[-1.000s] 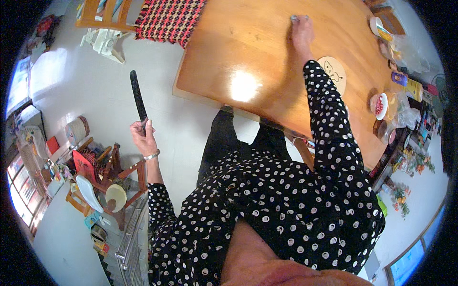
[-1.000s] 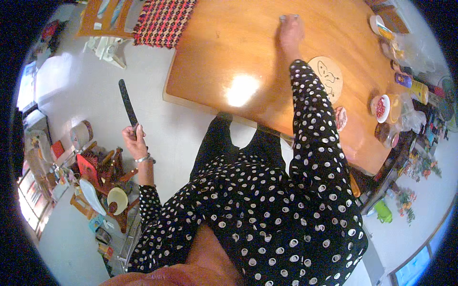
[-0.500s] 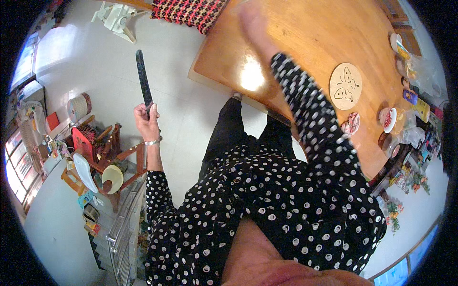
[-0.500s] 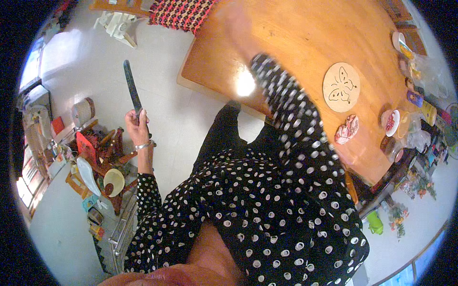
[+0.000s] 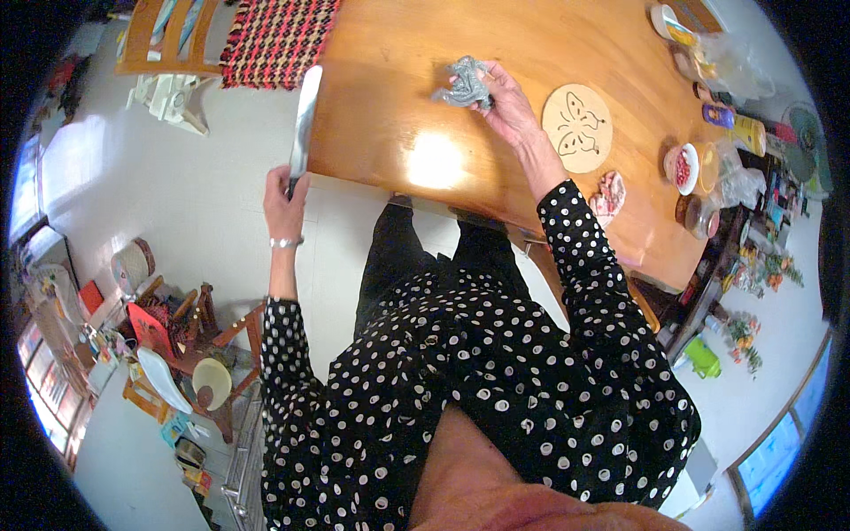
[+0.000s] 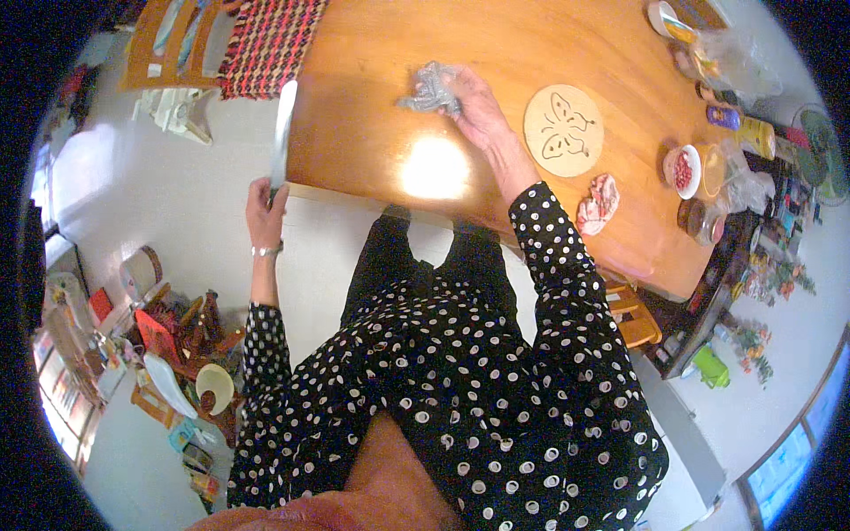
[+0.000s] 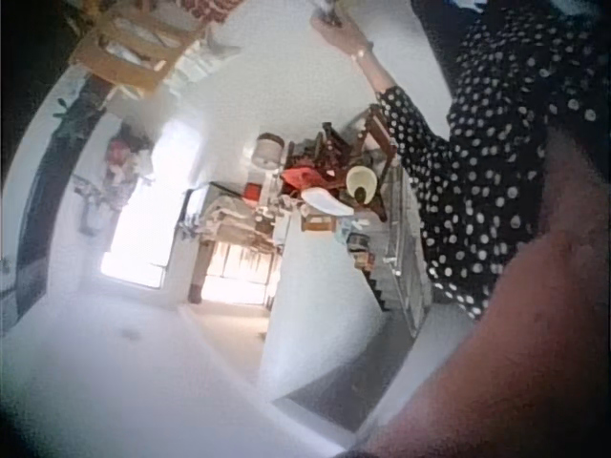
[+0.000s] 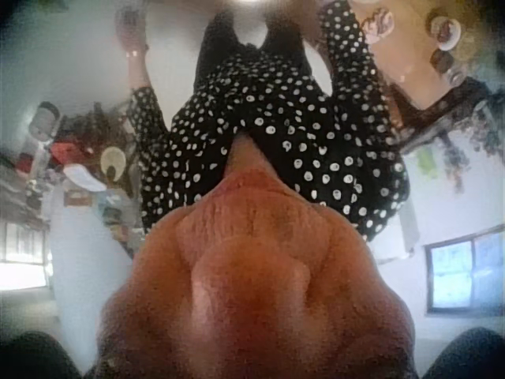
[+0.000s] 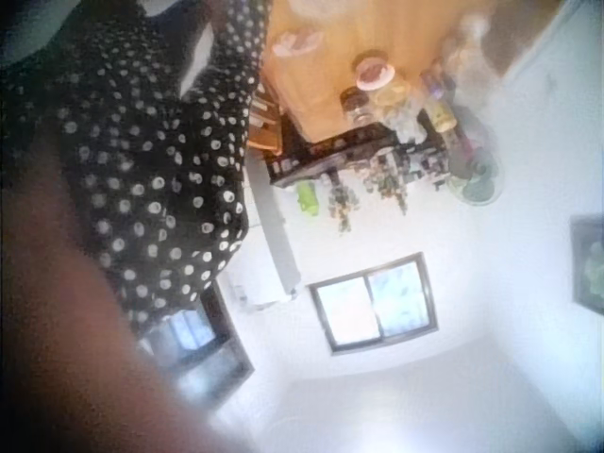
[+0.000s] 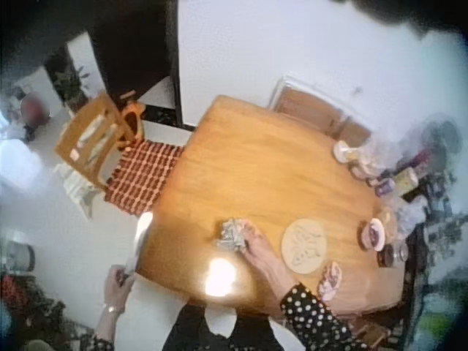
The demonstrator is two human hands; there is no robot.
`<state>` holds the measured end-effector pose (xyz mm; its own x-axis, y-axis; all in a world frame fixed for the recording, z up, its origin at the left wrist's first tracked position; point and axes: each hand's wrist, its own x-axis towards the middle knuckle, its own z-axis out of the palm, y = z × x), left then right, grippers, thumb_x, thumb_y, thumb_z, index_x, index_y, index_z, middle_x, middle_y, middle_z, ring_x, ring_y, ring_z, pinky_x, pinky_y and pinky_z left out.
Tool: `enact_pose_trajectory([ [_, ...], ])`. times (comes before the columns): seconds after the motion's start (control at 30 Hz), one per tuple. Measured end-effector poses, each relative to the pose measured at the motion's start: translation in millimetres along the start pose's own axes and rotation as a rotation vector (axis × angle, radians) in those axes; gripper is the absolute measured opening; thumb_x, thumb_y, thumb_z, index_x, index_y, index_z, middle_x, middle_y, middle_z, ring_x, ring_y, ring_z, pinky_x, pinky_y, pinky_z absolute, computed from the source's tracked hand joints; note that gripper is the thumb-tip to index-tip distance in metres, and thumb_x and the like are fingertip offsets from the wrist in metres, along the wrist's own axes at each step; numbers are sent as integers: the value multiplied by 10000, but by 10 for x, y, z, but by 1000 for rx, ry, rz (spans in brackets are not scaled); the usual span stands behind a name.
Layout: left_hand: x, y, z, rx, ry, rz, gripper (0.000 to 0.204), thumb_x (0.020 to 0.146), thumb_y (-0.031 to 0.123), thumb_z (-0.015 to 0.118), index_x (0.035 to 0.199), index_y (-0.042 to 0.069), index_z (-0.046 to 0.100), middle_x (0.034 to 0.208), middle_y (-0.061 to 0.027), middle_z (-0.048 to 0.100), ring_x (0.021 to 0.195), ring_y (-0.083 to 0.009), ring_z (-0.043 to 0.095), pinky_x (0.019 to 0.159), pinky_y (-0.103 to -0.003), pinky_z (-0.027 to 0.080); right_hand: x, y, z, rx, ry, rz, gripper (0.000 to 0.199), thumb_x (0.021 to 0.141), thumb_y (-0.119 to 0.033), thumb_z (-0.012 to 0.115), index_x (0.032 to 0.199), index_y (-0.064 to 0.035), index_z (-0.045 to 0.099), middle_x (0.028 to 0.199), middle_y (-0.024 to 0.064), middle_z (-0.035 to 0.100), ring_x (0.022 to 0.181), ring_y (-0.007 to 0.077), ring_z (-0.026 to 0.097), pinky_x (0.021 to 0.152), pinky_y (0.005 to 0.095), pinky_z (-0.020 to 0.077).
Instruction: The person wipes a wooden dining table with a cloth, moving aside a knife, a decorative wooden plate, a bowl of red beans, and a jar. She rinses the cloth at the sink and returns to wipe the table surface again.
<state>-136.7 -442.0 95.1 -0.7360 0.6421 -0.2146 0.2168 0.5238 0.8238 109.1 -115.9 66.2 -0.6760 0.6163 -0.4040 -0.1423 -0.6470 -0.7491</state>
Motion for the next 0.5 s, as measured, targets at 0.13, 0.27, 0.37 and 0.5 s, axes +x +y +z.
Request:
enact_pose_trajectory([
  [0.13,653,219,759,55,-85,207,300,851,149,732,1075,15,584,882,-52,640,746,-120,563,691,-262,482,-192,33,-366,-761,243,-21,302,969,-215,574,1214,-39,570,1164,147,652,1003,218,657,740,332,546],
  [0.27,1039,364,991,7,-136,277,296,844,125,734,1081,22,590,909,-55,666,778,-104,589,713,-259,495,-310,57,-675,-1370,585,-457,471,920,-281,559,1305,-14,504,1308,209,535,1219,380,486,1015,455,393],
  [0.37,1117,424,959,20,-118,315,304,845,111,729,1100,24,587,931,-55,680,790,-98,603,724,-260,502,-303,190,-513,-1673,224,-807,492,939,-307,529,1339,-26,476,1380,200,480,1251,369,463,1037,479,375],
  [0.5,1128,375,654,93,-85,287,318,859,115,716,1135,26,584,955,-54,685,797,-94,609,721,-253,503,-325,805,110,-1958,22,-550,598,919,-373,546,1419,-79,401,1475,152,384,1354,322,362,1107,497,283],
])
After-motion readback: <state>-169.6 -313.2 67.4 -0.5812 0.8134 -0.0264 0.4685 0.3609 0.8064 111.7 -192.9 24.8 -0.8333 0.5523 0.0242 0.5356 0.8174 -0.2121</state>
